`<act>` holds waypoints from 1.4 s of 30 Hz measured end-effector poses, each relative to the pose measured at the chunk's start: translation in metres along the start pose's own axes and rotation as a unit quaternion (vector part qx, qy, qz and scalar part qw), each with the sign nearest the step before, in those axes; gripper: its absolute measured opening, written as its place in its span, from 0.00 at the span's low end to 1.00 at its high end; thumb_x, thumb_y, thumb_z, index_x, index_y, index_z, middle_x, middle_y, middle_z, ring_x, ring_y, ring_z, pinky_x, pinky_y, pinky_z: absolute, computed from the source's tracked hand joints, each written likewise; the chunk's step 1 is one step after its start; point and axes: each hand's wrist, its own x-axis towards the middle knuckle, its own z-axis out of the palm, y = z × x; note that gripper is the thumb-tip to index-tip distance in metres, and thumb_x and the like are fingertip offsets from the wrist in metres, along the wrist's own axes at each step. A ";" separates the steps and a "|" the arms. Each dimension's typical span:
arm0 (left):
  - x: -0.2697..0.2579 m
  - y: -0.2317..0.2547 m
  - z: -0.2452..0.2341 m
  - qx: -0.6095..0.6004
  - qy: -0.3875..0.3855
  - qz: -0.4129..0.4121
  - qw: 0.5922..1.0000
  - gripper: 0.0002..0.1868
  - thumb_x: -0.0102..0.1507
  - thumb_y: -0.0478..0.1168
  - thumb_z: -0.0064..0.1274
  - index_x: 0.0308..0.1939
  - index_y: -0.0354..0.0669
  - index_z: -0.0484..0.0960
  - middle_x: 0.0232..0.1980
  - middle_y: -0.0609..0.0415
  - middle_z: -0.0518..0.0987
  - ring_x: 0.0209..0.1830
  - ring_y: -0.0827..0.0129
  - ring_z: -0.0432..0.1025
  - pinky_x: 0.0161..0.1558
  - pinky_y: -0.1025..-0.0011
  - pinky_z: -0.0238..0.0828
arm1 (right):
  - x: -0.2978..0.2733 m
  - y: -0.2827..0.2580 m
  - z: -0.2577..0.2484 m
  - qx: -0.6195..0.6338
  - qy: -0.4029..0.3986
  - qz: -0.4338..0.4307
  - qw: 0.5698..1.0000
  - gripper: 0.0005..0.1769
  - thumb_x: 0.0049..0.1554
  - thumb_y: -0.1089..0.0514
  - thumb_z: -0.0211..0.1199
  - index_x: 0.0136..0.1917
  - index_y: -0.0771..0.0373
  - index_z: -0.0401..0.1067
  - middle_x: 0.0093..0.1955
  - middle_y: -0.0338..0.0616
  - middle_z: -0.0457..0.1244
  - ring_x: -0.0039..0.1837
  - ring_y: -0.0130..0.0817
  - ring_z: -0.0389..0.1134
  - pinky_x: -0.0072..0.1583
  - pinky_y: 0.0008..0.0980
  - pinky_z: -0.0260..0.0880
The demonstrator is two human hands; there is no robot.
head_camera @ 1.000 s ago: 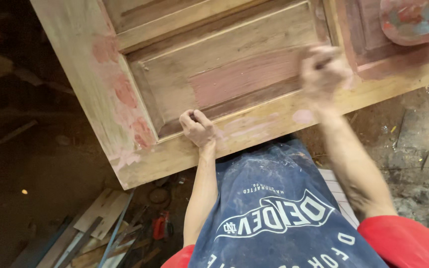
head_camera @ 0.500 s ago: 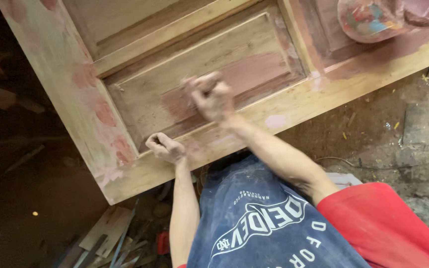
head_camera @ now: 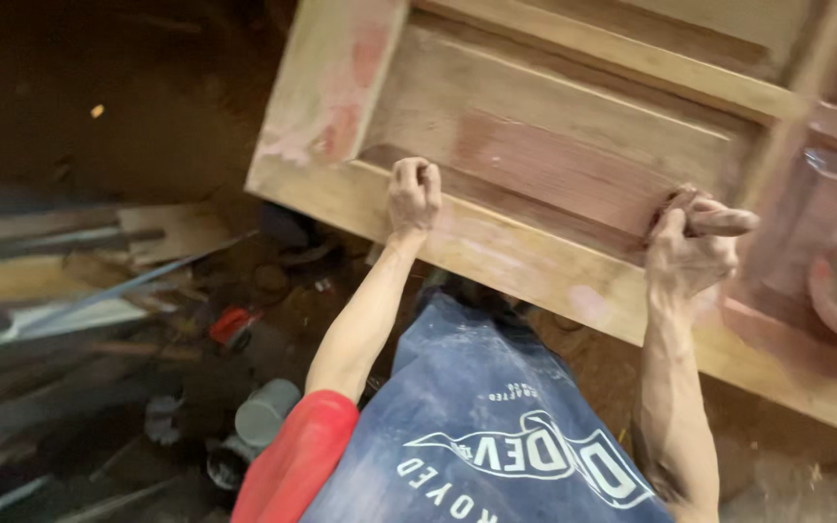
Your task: The person applies reddish-brown stain to a wooden door using a brush, repeatedly dipping the brush into a bucket and brushing across multiple panels and frames. The person works systematically across the door surface, covering recessed panels and raised edges.
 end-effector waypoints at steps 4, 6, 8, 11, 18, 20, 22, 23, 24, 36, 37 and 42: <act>0.020 -0.029 -0.028 0.067 0.036 0.032 0.997 0.08 0.70 0.43 0.49 0.42 0.42 0.75 0.40 0.44 0.78 0.39 0.49 0.74 0.40 0.57 0.72 | -0.019 -0.053 0.062 0.068 -0.029 -0.013 0.997 0.05 0.66 0.60 0.74 0.49 0.61 0.78 0.46 0.45 0.71 0.45 0.31 0.74 0.44 0.34 0.77; 0.026 -0.039 -0.031 0.028 0.038 -0.019 0.999 0.09 0.70 0.43 0.49 0.41 0.41 0.75 0.36 0.44 0.78 0.36 0.49 0.75 0.39 0.57 0.71 | -0.026 -0.091 0.104 0.133 -0.025 -0.034 0.990 0.04 0.64 0.63 0.72 0.50 0.59 0.78 0.53 0.44 0.71 0.52 0.30 0.75 0.49 0.32 0.79; 0.025 -0.043 -0.033 -0.012 0.047 -0.046 0.998 0.10 0.71 0.43 0.48 0.41 0.40 0.75 0.34 0.44 0.78 0.34 0.50 0.75 0.38 0.57 0.71 | -0.033 -0.132 0.142 0.151 -0.046 -0.039 0.987 0.06 0.60 0.65 0.71 0.47 0.58 0.75 0.51 0.41 0.71 0.51 0.31 0.73 0.50 0.33 0.78; 0.029 -0.050 -0.037 -0.064 0.074 -0.058 0.993 0.11 0.71 0.43 0.46 0.39 0.39 0.76 0.33 0.44 0.78 0.32 0.51 0.75 0.38 0.58 0.72 | -0.041 -0.202 0.200 0.146 -0.074 -0.120 0.979 0.12 0.52 0.70 0.70 0.41 0.56 0.71 0.47 0.38 0.72 0.44 0.33 0.70 0.46 0.34 0.74; 0.030 -0.057 -0.040 -0.028 0.070 -0.087 0.993 0.12 0.71 0.43 0.48 0.39 0.37 0.76 0.33 0.43 0.77 0.32 0.51 0.74 0.37 0.58 0.71 | -0.044 -0.273 0.259 0.258 -0.155 0.012 0.954 0.09 0.57 0.60 0.70 0.52 0.58 0.75 0.40 0.39 0.66 0.42 0.31 0.70 0.49 0.31 0.75; 0.041 -0.059 -0.043 -0.004 0.036 -0.050 0.998 0.12 0.71 0.43 0.48 0.39 0.38 0.77 0.33 0.44 0.78 0.32 0.51 0.74 0.37 0.58 0.72 | -0.036 -0.252 0.252 0.268 -0.133 0.036 0.953 0.09 0.58 0.57 0.70 0.51 0.59 0.74 0.42 0.38 0.67 0.41 0.29 0.71 0.45 0.29 0.74; 0.058 -0.061 -0.050 0.026 0.006 0.012 1.000 0.11 0.71 0.42 0.46 0.38 0.40 0.77 0.35 0.45 0.79 0.34 0.51 0.76 0.37 0.59 0.73 | -0.024 -0.219 0.234 0.258 -0.113 0.047 0.958 0.09 0.59 0.56 0.69 0.50 0.60 0.74 0.43 0.37 0.67 0.41 0.29 0.71 0.43 0.28 0.74; 0.066 -0.062 -0.054 0.018 -0.011 0.012 1.000 0.11 0.71 0.42 0.46 0.38 0.40 0.76 0.35 0.45 0.79 0.35 0.50 0.76 0.38 0.59 0.73 | -0.019 -0.199 0.221 0.237 -0.102 0.048 0.965 0.08 0.58 0.57 0.69 0.49 0.60 0.74 0.43 0.38 0.67 0.41 0.29 0.71 0.43 0.29 0.74; 0.077 -0.062 -0.056 0.011 -0.025 0.013 1.000 0.10 0.71 0.41 0.46 0.38 0.40 0.76 0.36 0.45 0.79 0.35 0.49 0.76 0.39 0.58 0.73 | -0.010 -0.180 0.207 0.217 -0.092 0.048 0.971 0.08 0.58 0.57 0.69 0.49 0.60 0.74 0.43 0.38 0.67 0.41 0.29 0.71 0.43 0.29 0.73; 0.092 -0.067 -0.056 -0.009 -0.032 -0.016 0.999 0.08 0.69 0.40 0.50 0.37 0.41 0.78 0.34 0.49 0.79 0.34 0.55 0.76 0.48 0.55 0.70 | 0.020 -0.145 0.141 -0.027 -0.062 -0.144 0.987 0.03 0.57 0.62 0.67 0.43 0.61 0.73 0.42 0.42 0.68 0.43 0.33 0.71 0.44 0.35 0.72; 0.089 -0.070 -0.056 -0.023 -0.033 -0.046 0.998 0.08 0.69 0.40 0.50 0.38 0.40 0.78 0.35 0.48 0.80 0.34 0.55 0.76 0.39 0.60 0.73 | 0.013 -0.161 0.149 -0.011 -0.088 -0.168 0.982 0.03 0.57 0.62 0.67 0.42 0.61 0.73 0.42 0.42 0.68 0.43 0.34 0.71 0.44 0.35 0.72; 0.084 -0.085 -0.057 -0.095 0.055 -0.067 0.992 0.08 0.71 0.40 0.49 0.39 0.41 0.79 0.34 0.49 0.79 0.31 0.59 0.74 0.37 0.63 0.72 | -0.011 -0.231 0.206 0.155 -0.252 -0.272 0.916 0.04 0.57 0.65 0.66 0.40 0.61 0.73 0.41 0.44 0.69 0.43 0.35 0.71 0.44 0.38 0.71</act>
